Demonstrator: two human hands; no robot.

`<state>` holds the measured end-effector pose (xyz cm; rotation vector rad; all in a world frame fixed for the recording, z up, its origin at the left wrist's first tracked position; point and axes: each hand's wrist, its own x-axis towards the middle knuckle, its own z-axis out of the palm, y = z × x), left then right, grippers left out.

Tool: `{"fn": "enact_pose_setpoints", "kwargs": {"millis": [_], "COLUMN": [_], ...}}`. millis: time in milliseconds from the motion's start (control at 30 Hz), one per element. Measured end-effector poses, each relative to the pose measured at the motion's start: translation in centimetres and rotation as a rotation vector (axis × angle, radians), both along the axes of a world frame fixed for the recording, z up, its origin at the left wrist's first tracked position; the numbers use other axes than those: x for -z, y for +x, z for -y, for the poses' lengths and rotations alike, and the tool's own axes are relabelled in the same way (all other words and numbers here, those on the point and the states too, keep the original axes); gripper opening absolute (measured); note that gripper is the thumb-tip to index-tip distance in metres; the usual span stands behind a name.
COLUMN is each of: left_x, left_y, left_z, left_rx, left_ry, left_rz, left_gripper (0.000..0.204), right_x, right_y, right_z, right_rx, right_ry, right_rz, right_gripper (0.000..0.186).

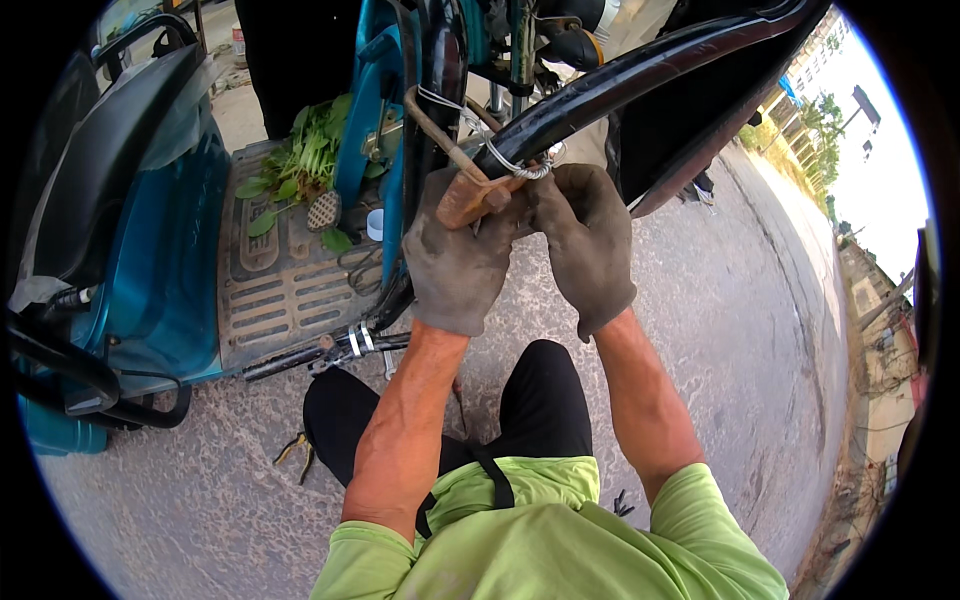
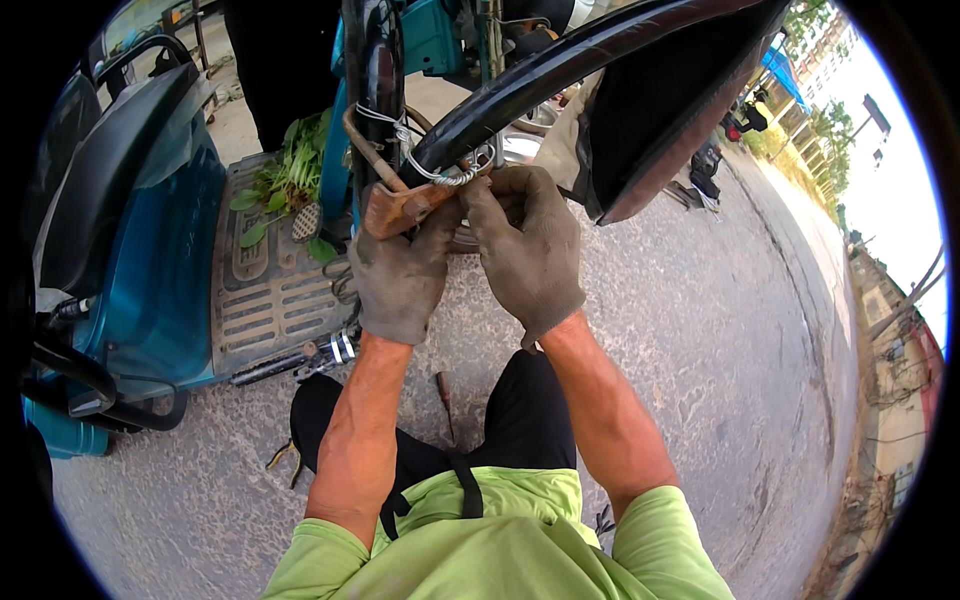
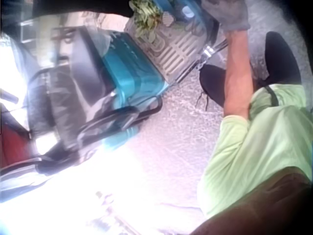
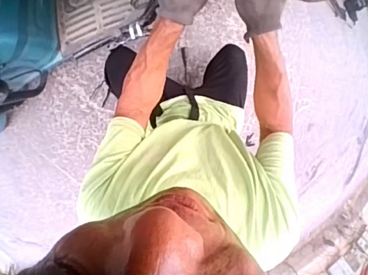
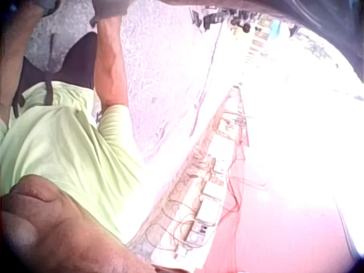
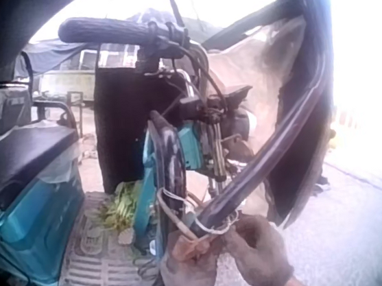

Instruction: The person sits on the ground and uses a wrench and screwdriver to adjust and tighten components on the handlebar of a teal scooter. The person repeatedly tightens bolts and adjusts a metal bracket attached to the handlebar.

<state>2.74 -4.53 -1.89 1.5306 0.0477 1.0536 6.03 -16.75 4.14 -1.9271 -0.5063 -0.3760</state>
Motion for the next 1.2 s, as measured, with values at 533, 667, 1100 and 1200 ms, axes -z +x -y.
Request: {"fn": "enact_pose_setpoints", "kwargs": {"millis": [533,667,1100,1200], "left_x": [-0.5,-0.6,-0.6,-0.6], "left_y": [-0.1,-0.3,-0.4,-0.4], "left_z": [0.0,0.1,0.1,0.2], "left_rx": [0.05,0.044,0.029,0.049], "left_ry": [0.016,-0.023,-0.053,-0.07], "left_rz": [0.061,0.031,-0.039,-0.003], "left_gripper": [0.032,0.029,0.03,0.029], "right_x": [-0.9,-0.8,-1.1,-0.8], "right_y": [0.6,0.6,-0.1,0.1], "right_z": [1.0,0.9,1.0,0.8], "right_rx": [-0.101,-0.086,-0.013,-0.033], "right_ry": [-0.133,-0.037,-0.168,-0.224], "right_rz": [-0.081,-0.077,0.056,0.293], "right_gripper": [0.04,0.04,0.032,0.036]}}
